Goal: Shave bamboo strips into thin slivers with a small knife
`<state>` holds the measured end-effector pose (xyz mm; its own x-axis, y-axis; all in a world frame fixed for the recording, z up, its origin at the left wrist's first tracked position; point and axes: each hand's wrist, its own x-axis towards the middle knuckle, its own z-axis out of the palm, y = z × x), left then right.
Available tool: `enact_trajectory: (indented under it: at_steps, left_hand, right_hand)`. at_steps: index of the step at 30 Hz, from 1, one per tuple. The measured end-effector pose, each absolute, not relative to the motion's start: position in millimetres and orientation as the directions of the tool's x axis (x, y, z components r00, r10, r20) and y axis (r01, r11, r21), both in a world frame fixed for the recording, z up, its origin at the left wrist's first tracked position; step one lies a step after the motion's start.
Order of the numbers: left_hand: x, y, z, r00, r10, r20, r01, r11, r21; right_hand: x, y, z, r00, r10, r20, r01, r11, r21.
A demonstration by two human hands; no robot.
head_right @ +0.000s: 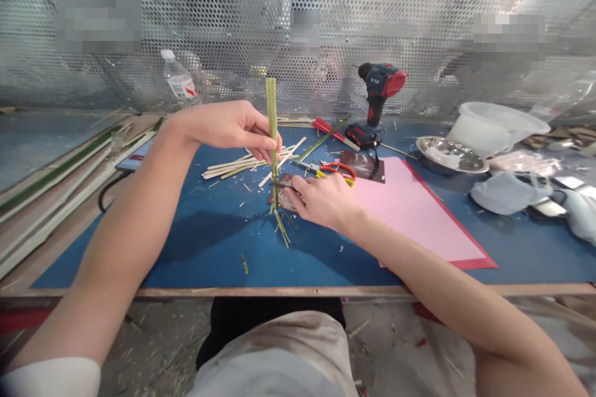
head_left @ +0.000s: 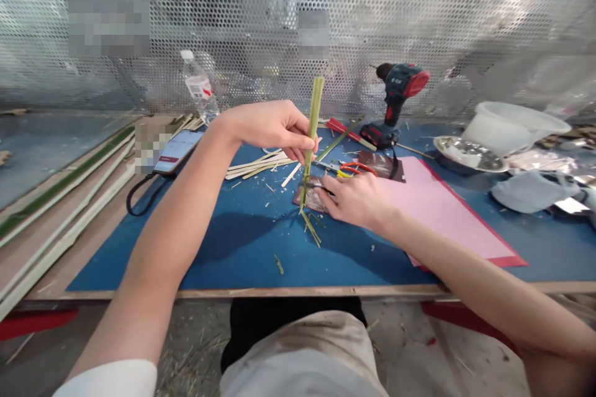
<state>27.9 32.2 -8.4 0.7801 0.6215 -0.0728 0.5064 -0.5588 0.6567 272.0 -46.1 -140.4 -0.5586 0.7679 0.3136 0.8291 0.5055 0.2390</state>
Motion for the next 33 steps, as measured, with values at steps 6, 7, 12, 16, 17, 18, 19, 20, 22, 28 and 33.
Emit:
enact_trajectory:
  at_steps: [6,7,12,16,17,18,19,20,22,28,33]
  left_hand:
    - [24.0,34.7,-8.0,0.781,0.616,-0.1,0.515,-0.546,0.66]
    - [24.7,34.0,-7.4,0.779,0.619,-0.101,0.517,-0.543,0.662]
    - [27.0,31.6,-6.1,0.778,0.62,-0.099,0.518,-0.546,0.658]
    - [27.0,34.0,-8.3,0.79,0.607,-0.09,0.505,-0.559,0.658]
    - [27.5,34.6,-8.8,0.791,0.605,-0.089,0.503,-0.559,0.659]
    - [28.1,35.0,-9.3,0.79,0.606,-0.091,0.504,-0.558,0.66]
    - [28.7,35.4,-9.7,0.788,0.609,-0.093,0.507,-0.555,0.66]
    - [29.2,35.8,-10.2,0.784,0.614,-0.096,0.511,-0.55,0.66]
    - [29.1,37.0,-11.2,0.776,0.624,-0.097,0.517,-0.539,0.665]
    - [22.3,43.5,-15.3,0.78,0.618,-0.095,0.495,-0.519,0.697]
    - [20.3,45.9,-16.0,0.798,0.598,-0.079,0.471,-0.537,0.7]
  right_hand:
    - [275.7,-45.6,-154.7,-0.687,0.7,0.194,0.725,0.644,0.243]
    - [276.6,-44.0,-151.3,-0.692,0.679,0.245,0.722,0.647,0.247]
    - [278.9,-35.1,-131.7,-0.607,0.628,0.487,0.788,0.555,0.266]
    - [279.1,-29.6,-134.6,-0.577,0.685,0.446,0.812,0.539,0.222]
    - [279.4,-28.3,-136.8,-0.575,0.696,0.43,0.814,0.541,0.212]
    - [279.8,-27.2,-139.0,-0.575,0.704,0.417,0.814,0.542,0.207]
    - [280.2,-26.5,-141.2,-0.573,0.71,0.41,0.816,0.541,0.204]
    - [280.7,-26.2,-143.3,-0.571,0.716,0.402,0.818,0.538,0.203]
    - [281.3,-27.5,-147.4,-0.575,0.732,0.366,0.817,0.541,0.201]
    - [279.5,-37.4,-152.9,-0.685,0.718,0.123,0.725,0.653,0.219]
    - [279.1,-36.0,-149.0,-0.722,0.688,0.074,0.684,0.695,0.222]
